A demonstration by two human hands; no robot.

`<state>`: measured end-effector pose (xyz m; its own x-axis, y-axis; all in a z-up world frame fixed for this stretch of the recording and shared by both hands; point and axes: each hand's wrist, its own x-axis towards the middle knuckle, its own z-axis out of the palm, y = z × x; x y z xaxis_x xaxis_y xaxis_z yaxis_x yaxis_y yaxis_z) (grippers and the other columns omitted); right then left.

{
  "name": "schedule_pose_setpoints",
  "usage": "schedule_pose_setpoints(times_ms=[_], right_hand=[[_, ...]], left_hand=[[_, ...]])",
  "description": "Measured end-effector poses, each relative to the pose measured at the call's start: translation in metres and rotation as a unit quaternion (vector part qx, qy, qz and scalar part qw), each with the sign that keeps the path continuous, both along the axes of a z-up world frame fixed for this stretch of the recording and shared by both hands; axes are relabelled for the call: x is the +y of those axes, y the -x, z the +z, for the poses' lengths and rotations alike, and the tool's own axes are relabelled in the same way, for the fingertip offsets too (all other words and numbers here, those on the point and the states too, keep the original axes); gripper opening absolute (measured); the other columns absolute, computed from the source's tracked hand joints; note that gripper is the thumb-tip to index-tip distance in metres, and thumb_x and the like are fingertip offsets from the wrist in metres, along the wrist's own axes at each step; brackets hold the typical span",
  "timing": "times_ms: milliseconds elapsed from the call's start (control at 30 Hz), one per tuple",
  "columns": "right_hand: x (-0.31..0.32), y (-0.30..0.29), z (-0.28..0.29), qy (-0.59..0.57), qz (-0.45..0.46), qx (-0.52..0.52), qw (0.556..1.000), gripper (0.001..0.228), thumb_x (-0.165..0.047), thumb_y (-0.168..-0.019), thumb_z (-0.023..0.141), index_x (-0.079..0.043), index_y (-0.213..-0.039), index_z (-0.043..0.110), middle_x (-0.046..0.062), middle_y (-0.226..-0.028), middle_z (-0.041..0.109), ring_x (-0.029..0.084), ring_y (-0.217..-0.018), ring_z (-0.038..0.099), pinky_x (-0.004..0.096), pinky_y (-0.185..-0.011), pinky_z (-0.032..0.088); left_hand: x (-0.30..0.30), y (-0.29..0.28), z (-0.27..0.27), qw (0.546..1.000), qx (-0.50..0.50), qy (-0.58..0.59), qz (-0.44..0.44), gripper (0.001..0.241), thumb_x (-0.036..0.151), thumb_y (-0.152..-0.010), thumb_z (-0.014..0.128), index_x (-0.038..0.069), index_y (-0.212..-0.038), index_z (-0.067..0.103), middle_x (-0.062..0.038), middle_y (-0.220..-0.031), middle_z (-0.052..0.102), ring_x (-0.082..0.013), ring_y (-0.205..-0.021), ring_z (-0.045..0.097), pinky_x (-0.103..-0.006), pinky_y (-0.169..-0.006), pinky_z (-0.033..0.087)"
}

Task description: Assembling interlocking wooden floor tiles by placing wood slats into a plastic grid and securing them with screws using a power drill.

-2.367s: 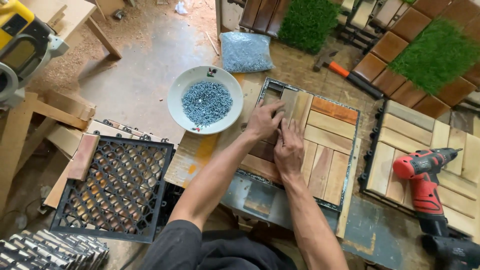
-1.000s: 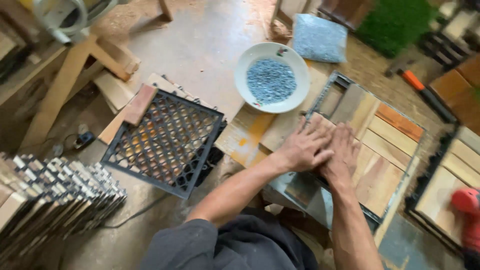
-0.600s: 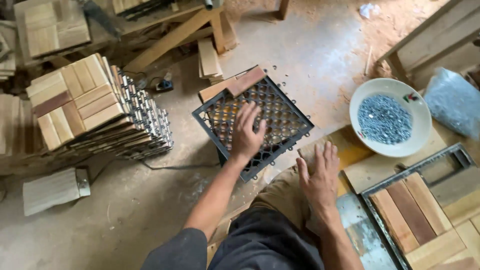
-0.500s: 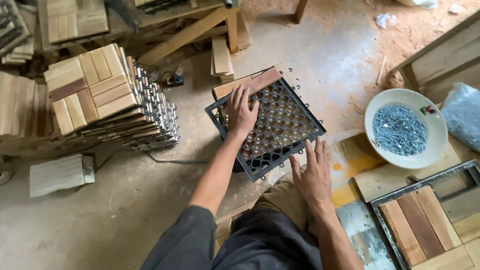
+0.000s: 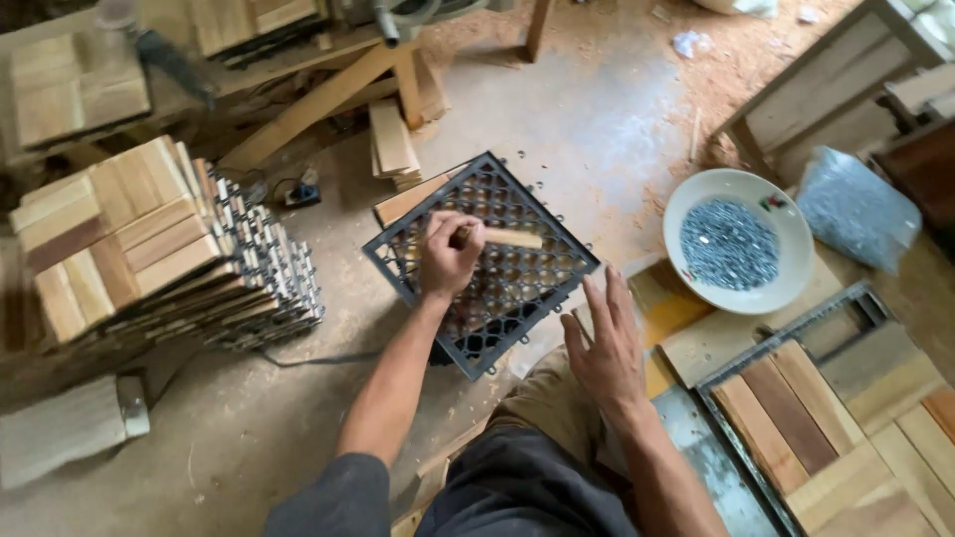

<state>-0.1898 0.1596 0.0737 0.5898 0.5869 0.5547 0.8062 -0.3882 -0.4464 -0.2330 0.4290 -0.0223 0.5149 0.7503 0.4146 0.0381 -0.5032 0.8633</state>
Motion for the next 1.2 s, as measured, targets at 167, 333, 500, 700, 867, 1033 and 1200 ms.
schedule_pose_setpoints(times_ms=[167,333,500,700,867,1033,1200], right_hand=[[-0.025,0.006,0.001,-0.001,-0.024,0.03,0.999,0.067,-0.027,-0.087,0.081,-0.016,-0.148,0.056,0.017,-0.147,0.055,0.039,-0.133,0.054,0.049,-0.109,0.045],[-0.095,0.009,0.001,0.01,-0.131,0.019,0.991,0.059,-0.04,-0.088,0.079,-0.027,-0.143,0.062,0.0,-0.132,0.064,0.023,-0.116,0.067,0.037,-0.092,0.058],[-0.155,0.005,0.014,-0.009,-0.262,-0.059,0.963,0.065,-0.031,-0.085,0.083,-0.009,-0.143,0.063,0.017,-0.124,0.067,0.032,-0.106,0.07,0.039,-0.081,0.06],[-0.212,-0.067,-0.009,0.139,-0.332,-0.253,0.898,0.06,-0.01,-0.08,0.088,-0.003,-0.135,0.063,0.033,-0.125,0.058,0.044,-0.114,0.063,0.042,-0.074,0.06],[-0.223,-0.105,-0.058,0.168,-0.444,0.072,0.877,0.071,-0.033,-0.093,0.062,-0.013,-0.158,0.043,0.01,-0.16,0.041,0.04,-0.134,0.042,0.063,-0.106,0.038],[-0.223,-0.108,-0.051,0.202,-0.463,0.121,0.854,0.069,-0.037,-0.097,0.053,-0.019,-0.162,0.037,0.002,-0.168,0.037,0.036,-0.154,0.029,0.076,-0.117,0.018],[-0.237,-0.118,-0.091,0.105,-0.433,0.06,0.893,0.065,-0.042,-0.099,0.059,-0.004,-0.151,0.05,0.016,-0.151,0.056,0.033,-0.144,0.047,0.062,-0.12,0.03]], left_hand=[[-0.085,0.0,0.063,0.978,-0.021,0.143,-0.153,0.039,0.039,-0.098,0.077,0.012,-0.072,0.066,-0.004,-0.056,0.054,-0.0117,-0.059,0.059,-0.0291,-0.059,0.051],[-0.162,-0.043,0.115,0.934,0.036,0.242,-0.26,0.031,0.035,-0.092,0.083,0.011,-0.076,0.072,-0.005,-0.053,0.062,-0.0091,-0.056,0.06,-0.0255,-0.055,0.051],[-0.265,-0.093,0.141,0.901,0.045,0.262,-0.343,0.05,0.04,-0.078,0.093,0.015,-0.116,0.072,-0.012,-0.099,0.076,-0.0178,-0.086,0.07,-0.0362,-0.079,0.061],[-0.381,-0.207,0.093,0.879,-0.006,0.037,-0.475,0.049,0.023,-0.09,0.075,0.013,-0.136,0.063,-0.017,-0.119,0.074,-0.0411,-0.107,0.071,-0.0478,-0.097,0.057],[-0.413,-0.274,0.003,0.826,0.178,-0.223,-0.487,0.052,0.025,-0.092,0.064,0.01,-0.142,0.057,-0.017,-0.146,0.057,-0.039,-0.135,0.054,-0.0549,-0.117,0.039],[-0.415,-0.26,0.018,0.807,0.258,-0.212,-0.487,0.051,0.036,-0.102,0.046,0.013,-0.147,0.054,-0.018,-0.161,0.045,-0.0397,-0.151,0.039,-0.0614,-0.123,0.025],[-0.408,-0.252,0.04,0.897,0.098,-0.144,-0.407,0.027,0.03,-0.094,0.049,0.02,-0.102,0.072,-0.005,-0.097,0.076,-0.025,-0.103,0.073,-0.0391,-0.108,0.046]])
